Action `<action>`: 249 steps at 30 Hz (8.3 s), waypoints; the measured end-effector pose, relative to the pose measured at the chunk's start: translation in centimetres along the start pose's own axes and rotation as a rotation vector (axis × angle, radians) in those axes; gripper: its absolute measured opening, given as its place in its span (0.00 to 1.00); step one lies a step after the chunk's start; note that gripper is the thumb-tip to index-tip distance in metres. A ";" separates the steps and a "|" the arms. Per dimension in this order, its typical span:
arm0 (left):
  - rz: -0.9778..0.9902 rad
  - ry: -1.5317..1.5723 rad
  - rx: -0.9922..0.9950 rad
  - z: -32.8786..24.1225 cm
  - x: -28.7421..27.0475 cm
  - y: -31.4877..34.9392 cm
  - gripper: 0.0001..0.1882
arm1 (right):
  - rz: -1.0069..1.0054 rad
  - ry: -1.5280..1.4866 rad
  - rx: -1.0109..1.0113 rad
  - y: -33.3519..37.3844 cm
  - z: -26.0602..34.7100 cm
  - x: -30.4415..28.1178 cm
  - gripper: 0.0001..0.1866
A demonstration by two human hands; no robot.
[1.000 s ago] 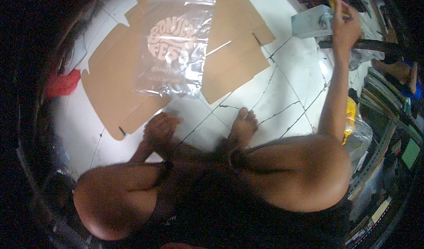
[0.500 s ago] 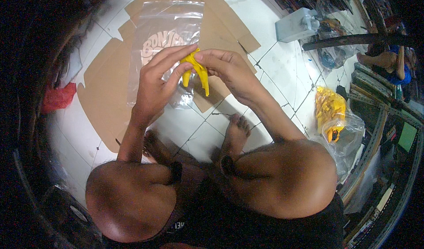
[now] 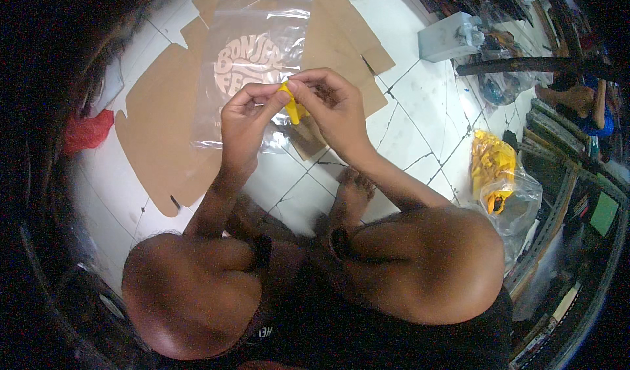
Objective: The person retrieves a transparent sheet with printed designs from a shelf, places it on a cardboard surface, and uses a yellow weeding tool to remove excess vinyl around the design. The person works on the sheet while sitting on the floor.
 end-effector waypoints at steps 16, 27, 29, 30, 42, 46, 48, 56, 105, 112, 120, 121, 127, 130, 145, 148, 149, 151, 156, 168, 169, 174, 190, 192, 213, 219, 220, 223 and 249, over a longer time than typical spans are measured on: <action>0.267 -1.285 0.257 7.1 -2.8 0.7 0.40 | 0.089 0.679 -0.173 -4.2 -5.5 -5.5 0.11; 0.556 -1.575 0.233 9.1 -11.4 5.0 0.31 | 0.184 0.659 -0.097 -11.7 -10.3 -8.5 0.12; 0.415 -1.466 0.125 5.7 -11.5 -3.1 0.26 | 0.296 0.804 -0.177 -14.2 -9.1 -6.8 0.12; 0.378 -1.389 0.234 4.0 -10.9 -7.2 0.25 | 0.338 0.884 -0.296 -15.6 -8.9 -6.1 0.11; 0.519 -1.606 0.527 7.6 -15.3 -20.6 0.29 | 0.774 1.020 -0.486 -12.1 -12.2 -4.4 0.11; 0.634 -1.721 0.386 7.2 -14.4 -21.1 0.30 | 0.501 1.172 -0.445 -14.8 -11.9 -5.1 0.12; 0.615 -1.664 0.406 7.2 -14.9 -20.8 0.30 | 0.576 1.161 -0.377 -12.9 -12.4 -4.1 0.12; 0.603 -1.610 0.430 7.2 -15.1 -21.2 0.29 | 0.414 1.123 -0.407 -7.6 -12.3 -1.6 0.11; 0.603 -1.588 0.328 10.5 -8.0 -10.6 0.69 | 0.546 1.147 -0.548 -6.8 -12.2 -2.8 0.14; 0.616 -1.533 0.321 10.6 -8.1 -10.6 0.71 | 0.599 1.160 -0.532 -6.6 -12.2 -2.4 0.14; 0.610 -1.510 0.353 10.7 -8.1 -10.4 0.72 | 0.594 1.172 -0.542 -6.9 -12.3 -2.4 0.15; 0.613 -1.517 0.345 10.7 -8.1 -10.4 0.72 | 0.572 1.185 -0.543 -7.1 -12.2 -2.5 0.15; 0.616 -1.535 0.338 10.6 -8.2 -10.4 0.72 | 0.636 1.168 -0.559 -7.0 -11.8 -2.4 0.14; 0.619 -1.556 0.325 10.7 -7.9 -10.5 0.72 | 0.548 1.210 -0.561 -7.8 -11.8 -3.1 0.14; 0.639 -1.477 0.331 10.3 -8.3 -10.5 0.74 | 0.654 1.168 -0.571 -9.8 -12.6 -4.5 0.14; 0.638 -1.412 0.330 10.2 -8.1 -10.6 0.76 | 0.464 1.204 -0.552 -13.2 -11.7 -4.6 0.15; 0.633 -1.403 0.318 10.1 -8.2 -10.6 0.76 | 0.503 1.202 -0.567 -13.6 -12.0 -4.3 0.15; 0.626 -1.404 0.311 10.1 -8.0 -10.7 0.76 | 0.581 1.198 -0.597 -14.0 -12.3 -3.9 0.16; 0.623 -1.424 0.277 9.7 -8.1 -10.4 0.76 | 0.601 1.114 -0.549 -9.7 -12.4 -4.5 0.18; 0.616 -1.404 0.240 9.6 -8.0 -10.7 0.76 | 0.334 1.217 -0.581 -14.7 -11.5 -7.1 0.09; 0.611 -1.384 0.254 9.4 -7.9 -10.8 0.76 | 0.317 1.194 -0.597 -15.2 -11.4 -6.9 0.08; 0.545 -1.316 0.379 7.9 -8.0 -10.1 0.71 | 0.235 1.209 -0.598 -14.6 -11.2 -6.3 0.07; -0.199 -1.310 -0.048 3.8 -19.8 -18.3 0.43 | -0.245 0.002 0.246 -7.3 -14.0 -9.6 0.15; -0.236 -1.388 -0.147 4.2 -16.8 -19.0 0.44 | -0.184 0.067 0.289 -5.9 -13.3 -8.6 0.15; 0.231 -0.615 0.257 -19.8 -7.1 -12.9 0.26 | -0.015 0.269 0.036 -5.5 -11.0 -5.0 0.22; -0.029 -0.446 0.391 -26.7 -10.6 -9.5 0.22 | 0.051 0.099 0.121 -7.1 -6.1 -2.3 0.27; -0.105 -0.412 0.405 -26.7 -11.2 -8.4 0.19 | 0.068 0.043 0.123 -7.3 -5.6 -2.4 0.26; -0.130 -0.326 0.423 -24.3 -19.1 -6.8 0.18 | 0.067 0.000 0.129 -7.6 -4.4 -1.0 0.25; 0.240 -1.023 0.367 -27.0 -11.8 12.9 0.27 | 0.415 0.715 -0.543 4.1 19.5 9.7 0.14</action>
Point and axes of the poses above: each hand's wrist, its own y-axis away from the middle knuckle, its own x-axis out of the palm, z = x × y, the point moved 5 cm from there along -y, towards the middle knuckle, and after that the axes turned 8 degrees about z, right-handed, at the moved point
